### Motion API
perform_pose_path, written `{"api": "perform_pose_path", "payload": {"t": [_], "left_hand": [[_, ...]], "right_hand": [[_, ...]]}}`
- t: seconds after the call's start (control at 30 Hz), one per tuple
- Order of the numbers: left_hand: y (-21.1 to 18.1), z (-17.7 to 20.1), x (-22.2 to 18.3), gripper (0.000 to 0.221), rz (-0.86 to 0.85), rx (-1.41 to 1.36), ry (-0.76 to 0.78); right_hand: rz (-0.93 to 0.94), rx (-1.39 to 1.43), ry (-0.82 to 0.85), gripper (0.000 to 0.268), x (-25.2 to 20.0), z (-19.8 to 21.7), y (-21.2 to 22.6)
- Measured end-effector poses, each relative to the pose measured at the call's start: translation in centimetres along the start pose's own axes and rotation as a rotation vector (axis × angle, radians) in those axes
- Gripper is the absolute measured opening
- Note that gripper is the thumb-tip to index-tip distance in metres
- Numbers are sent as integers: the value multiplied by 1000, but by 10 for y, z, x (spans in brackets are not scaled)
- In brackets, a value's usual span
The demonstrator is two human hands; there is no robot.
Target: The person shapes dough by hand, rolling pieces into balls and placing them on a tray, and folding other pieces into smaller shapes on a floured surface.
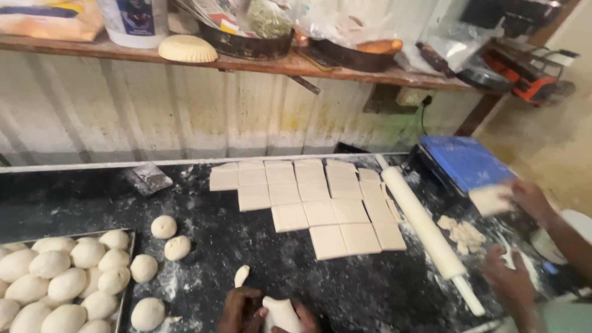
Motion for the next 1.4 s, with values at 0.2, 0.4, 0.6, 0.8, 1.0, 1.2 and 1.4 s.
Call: {"api": "perform_pose_path", "payload": {"t": [0.2,0.4,0.6,0.8,1.0,1.2,1.4], "left_hand": [[16,-43,16,43,160,-81,141],[3,-47,32,42,291,-66,163],[8,-43,46,41,314,-51,165],[14,-47,49,40,349,-59,163],[9,-53,63,39,401,-64,175],[-2,-37,66,39,370,-74,115],[-30,-7,74,38,245,-108,-20]], "right_hand": [[353,589,-196,54,23,14,5],[465,747,-309,53,21,35,-49],[331,729,-347,51,34,19,-82],[285,962,-387,47,30,24,-56],[396,265,-347,49,27,33,-11],[-14,1297,-123,45,21,15,-42],[191,1222,-113,49,14,25,-21]]}}
Point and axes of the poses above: each hand's wrist, its own x-axis towards the middle knuckle, its own z-axis out of the back of the hand, y = z × x, the point moved 8 cm from there along x, towards the middle knuckle, and after that the axes turned 11 degrees about z, right-handed, at the moved point
